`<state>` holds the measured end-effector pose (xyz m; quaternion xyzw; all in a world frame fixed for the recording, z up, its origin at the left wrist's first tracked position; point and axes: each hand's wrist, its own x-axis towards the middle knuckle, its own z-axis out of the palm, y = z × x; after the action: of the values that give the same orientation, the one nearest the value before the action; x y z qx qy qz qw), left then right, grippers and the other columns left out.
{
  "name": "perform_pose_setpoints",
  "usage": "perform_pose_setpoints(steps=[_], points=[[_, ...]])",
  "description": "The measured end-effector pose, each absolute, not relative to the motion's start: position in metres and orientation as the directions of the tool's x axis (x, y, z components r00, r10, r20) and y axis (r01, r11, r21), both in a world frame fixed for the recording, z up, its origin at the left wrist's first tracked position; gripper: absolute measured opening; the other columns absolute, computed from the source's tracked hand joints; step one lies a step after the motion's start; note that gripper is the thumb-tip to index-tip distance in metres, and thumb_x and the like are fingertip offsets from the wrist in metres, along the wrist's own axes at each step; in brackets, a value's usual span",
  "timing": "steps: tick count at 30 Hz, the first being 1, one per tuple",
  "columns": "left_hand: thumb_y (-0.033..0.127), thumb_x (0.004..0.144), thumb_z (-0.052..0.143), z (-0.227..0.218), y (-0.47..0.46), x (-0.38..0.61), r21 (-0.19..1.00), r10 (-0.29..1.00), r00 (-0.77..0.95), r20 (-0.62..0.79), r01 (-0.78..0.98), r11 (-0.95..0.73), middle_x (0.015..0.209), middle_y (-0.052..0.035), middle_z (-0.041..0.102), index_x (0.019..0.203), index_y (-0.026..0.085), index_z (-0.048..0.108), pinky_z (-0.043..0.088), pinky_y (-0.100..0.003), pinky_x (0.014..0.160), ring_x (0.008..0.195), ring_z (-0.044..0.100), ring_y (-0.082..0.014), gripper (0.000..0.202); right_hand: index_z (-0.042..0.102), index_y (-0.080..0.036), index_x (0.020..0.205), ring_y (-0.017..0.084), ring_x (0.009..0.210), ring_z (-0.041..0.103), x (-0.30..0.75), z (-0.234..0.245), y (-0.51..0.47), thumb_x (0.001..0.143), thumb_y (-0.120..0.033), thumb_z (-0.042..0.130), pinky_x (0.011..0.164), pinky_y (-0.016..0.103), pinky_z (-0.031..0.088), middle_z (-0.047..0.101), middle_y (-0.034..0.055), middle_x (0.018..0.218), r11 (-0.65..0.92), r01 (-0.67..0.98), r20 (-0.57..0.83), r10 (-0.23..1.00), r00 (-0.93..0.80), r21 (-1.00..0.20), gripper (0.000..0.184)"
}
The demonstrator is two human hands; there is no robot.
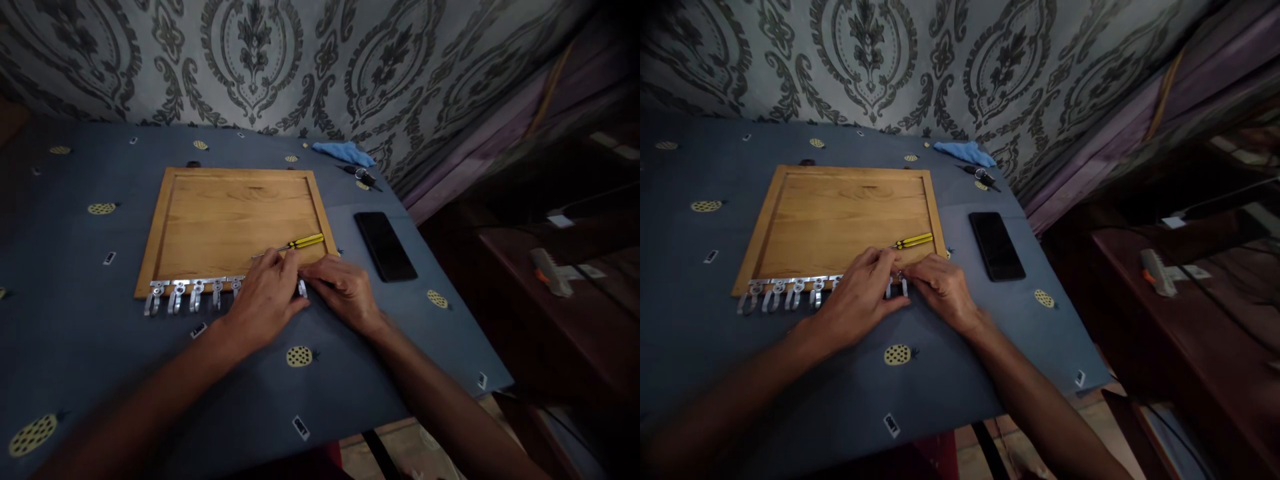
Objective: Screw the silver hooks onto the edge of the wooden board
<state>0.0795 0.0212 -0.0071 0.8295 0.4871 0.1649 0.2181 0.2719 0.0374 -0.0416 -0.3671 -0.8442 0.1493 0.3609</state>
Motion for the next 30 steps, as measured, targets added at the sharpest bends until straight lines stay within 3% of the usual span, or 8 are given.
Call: perform_pose_setpoints(steps=[11,21,26,30], points=[[0.023,0.081,0.080,-0.0102,0.0215,0.0797,0.519,0.883,0.462,0.086,0.735,-0.435,0.107,-0.0087,0.063,0.118,0.018,0.044,0.051,-0.047,0.095,0.113,0.057,-0.0316,0.051,0.077,-0.023,0.097,0.017,0.080,0.072,0.2711,-0.0421,0.0359,0.097,-0.020,0.059,0.073,0.029,0.057,0.078,0.0043,0.084,0.695,0.519,0.509,0.719,-0.474,-0.498,0.018],[0.022,0.081,0.080,-0.0109,0.0206,0.0790,0.517,0.875,0.472,0.106,0.726,-0.454,0.102,-0.0071,0.063,0.112,0.020,0.045,0.052,-0.048,0.094,0.112,0.057,-0.0319,0.047,0.075,-0.020,0.097,0.017,0.073,0.068,0.2704,-0.0403,0.0376,0.096,-0.014,0.060,0.067,0.028,0.056,0.076,0.0053,0.081,0.780,0.500,0.576,0.619,-0.534,-0.376,0.016],[0.022,0.081,0.080,-0.0106,0.0214,0.0789,0.518,0.876,0.471,0.104,0.726,-0.452,0.104,-0.0081,0.062,0.115,0.019,0.044,0.052,-0.048,0.094,0.112,0.057,-0.0326,0.049,0.074,-0.020,0.103,0.018,0.079,0.070,0.2744,-0.0393,0.0412,0.094,-0.015,0.064,0.071,0.030,0.058,0.077,0.0073,0.088,0.801,0.452,0.554,0.598,-0.578,-0.393,0.015],[0.021,0.080,0.081,-0.0111,0.0216,0.0790,0.532,0.879,0.464,0.110,0.720,-0.446,0.102,-0.0069,0.062,0.112,0.021,0.044,0.052,-0.048,0.092,0.110,0.058,-0.0317,0.049,0.073,-0.022,0.111,0.016,0.079,0.070,0.2759,-0.0362,0.0405,0.095,-0.013,0.061,0.071,0.029,0.058,0.077,0.0051,0.088,0.750,0.457,0.513,0.661,-0.548,-0.478,0.022]])
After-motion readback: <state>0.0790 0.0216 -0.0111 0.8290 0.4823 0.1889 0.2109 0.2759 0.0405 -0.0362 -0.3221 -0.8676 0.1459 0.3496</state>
